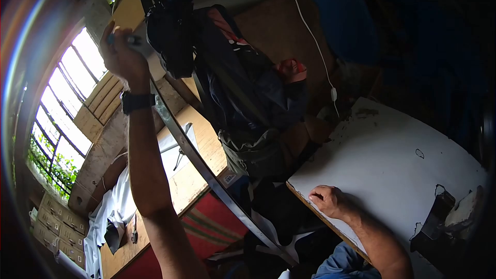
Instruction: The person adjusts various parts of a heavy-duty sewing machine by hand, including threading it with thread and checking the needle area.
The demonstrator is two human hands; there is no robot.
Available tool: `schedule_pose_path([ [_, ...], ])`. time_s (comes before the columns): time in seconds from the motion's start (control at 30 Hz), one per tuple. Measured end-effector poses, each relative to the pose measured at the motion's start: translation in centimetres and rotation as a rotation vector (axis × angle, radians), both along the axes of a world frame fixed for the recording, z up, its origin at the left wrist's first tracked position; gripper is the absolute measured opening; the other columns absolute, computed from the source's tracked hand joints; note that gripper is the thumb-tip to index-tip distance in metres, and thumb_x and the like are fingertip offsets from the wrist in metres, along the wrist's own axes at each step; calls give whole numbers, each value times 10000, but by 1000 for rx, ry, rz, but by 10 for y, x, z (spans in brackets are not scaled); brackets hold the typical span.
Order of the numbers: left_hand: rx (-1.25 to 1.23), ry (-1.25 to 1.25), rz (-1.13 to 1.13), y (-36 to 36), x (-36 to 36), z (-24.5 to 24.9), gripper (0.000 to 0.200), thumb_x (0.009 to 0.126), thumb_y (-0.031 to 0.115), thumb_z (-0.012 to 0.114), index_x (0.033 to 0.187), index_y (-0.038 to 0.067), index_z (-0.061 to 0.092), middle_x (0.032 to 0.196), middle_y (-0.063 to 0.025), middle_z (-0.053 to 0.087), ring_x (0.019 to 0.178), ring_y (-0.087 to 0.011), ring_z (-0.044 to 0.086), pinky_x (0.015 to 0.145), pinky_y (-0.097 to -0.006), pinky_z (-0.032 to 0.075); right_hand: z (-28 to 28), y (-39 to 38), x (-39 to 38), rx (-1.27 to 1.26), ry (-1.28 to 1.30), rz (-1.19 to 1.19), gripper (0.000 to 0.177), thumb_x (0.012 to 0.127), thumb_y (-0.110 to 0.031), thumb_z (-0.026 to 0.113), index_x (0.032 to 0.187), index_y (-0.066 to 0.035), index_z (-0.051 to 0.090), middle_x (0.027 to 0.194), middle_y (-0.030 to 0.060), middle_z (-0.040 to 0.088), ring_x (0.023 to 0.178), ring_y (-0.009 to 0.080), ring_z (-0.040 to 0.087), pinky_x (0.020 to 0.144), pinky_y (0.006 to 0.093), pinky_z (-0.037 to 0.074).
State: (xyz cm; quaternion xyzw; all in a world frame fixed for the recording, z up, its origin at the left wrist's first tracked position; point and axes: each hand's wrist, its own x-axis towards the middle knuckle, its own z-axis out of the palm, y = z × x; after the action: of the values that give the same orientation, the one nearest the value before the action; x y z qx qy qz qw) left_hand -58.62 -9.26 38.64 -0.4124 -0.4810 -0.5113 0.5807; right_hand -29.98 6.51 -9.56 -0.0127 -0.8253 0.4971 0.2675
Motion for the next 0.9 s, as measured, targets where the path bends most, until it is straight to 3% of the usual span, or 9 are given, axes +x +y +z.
schedule_pose_path([
  [0.17,-385,-143,388,-35,-23,-31,425,994,412,616,1063,-7,641,898,-165,686,828,-233,650,785,-396,513,-2,1,-1,22,16,-2,162,934,-147,657,884,5,679,848,181,710,767,363,700,692,423,558],
  [0.27,-666,-575,455,-38,-48,-56,712,891,651,663,960,-57,655,957,-247,690,919,-333,679,864,-440,510,-1,0,0,13,-2,-2,165,934,-146,658,884,10,680,850,183,711,769,356,704,694,417,562],
  [0.37,-692,-685,513,-29,-35,-59,774,875,693,648,984,-74,657,984,-267,692,958,-375,689,868,-444,515,2,0,1,22,-14,1,173,934,-147,655,891,18,682,860,194,712,778,356,707,706,418,565],
  [0.4,-557,-485,525,-26,-36,-64,774,880,693,636,977,-75,660,1001,-283,695,984,-401,690,868,-460,519,2,0,1,13,-22,0,175,934,-149,654,896,19,683,865,196,713,785,356,708,711,420,565],
  [0.5,-573,-530,620,-29,-39,-51,732,896,664,633,973,-63,663,973,-279,703,979,-421,694,861,-481,523,2,1,1,-9,-56,3,180,936,-157,650,911,18,687,883,201,714,804,360,707,726,426,562],
  [0.67,-826,-257,722,-33,-53,-51,582,956,546,624,914,-32,675,737,-124,667,724,-250,656,676,-432,494,-3,1,-2,-29,-95,-17,190,946,-179,636,926,3,687,913,224,698,849,390,694,763,433,552],
  [0.77,-903,-340,494,-35,-58,-39,496,972,490,626,920,2,700,771,-43,676,622,-169,602,572,-356,464,2,0,-1,-35,-57,1,169,935,-158,644,927,6,686,897,202,704,834,373,697,752,439,549],
  [0.8,-810,-655,46,-31,-23,-41,335,994,390,628,1011,66,710,842,19,679,574,-56,523,492,-243,390,2,-1,0,-34,-78,-1,168,936,-152,644,922,11,684,886,194,705,820,367,696,742,434,548],
  [0.9,-562,-1003,-465,-22,-43,-7,231,999,289,628,1149,125,690,897,36,694,583,12,464,483,-161,342,2,2,0,-7,-66,16,157,939,-125,637,900,22,676,839,178,704,762,334,692,690,409,544],
])
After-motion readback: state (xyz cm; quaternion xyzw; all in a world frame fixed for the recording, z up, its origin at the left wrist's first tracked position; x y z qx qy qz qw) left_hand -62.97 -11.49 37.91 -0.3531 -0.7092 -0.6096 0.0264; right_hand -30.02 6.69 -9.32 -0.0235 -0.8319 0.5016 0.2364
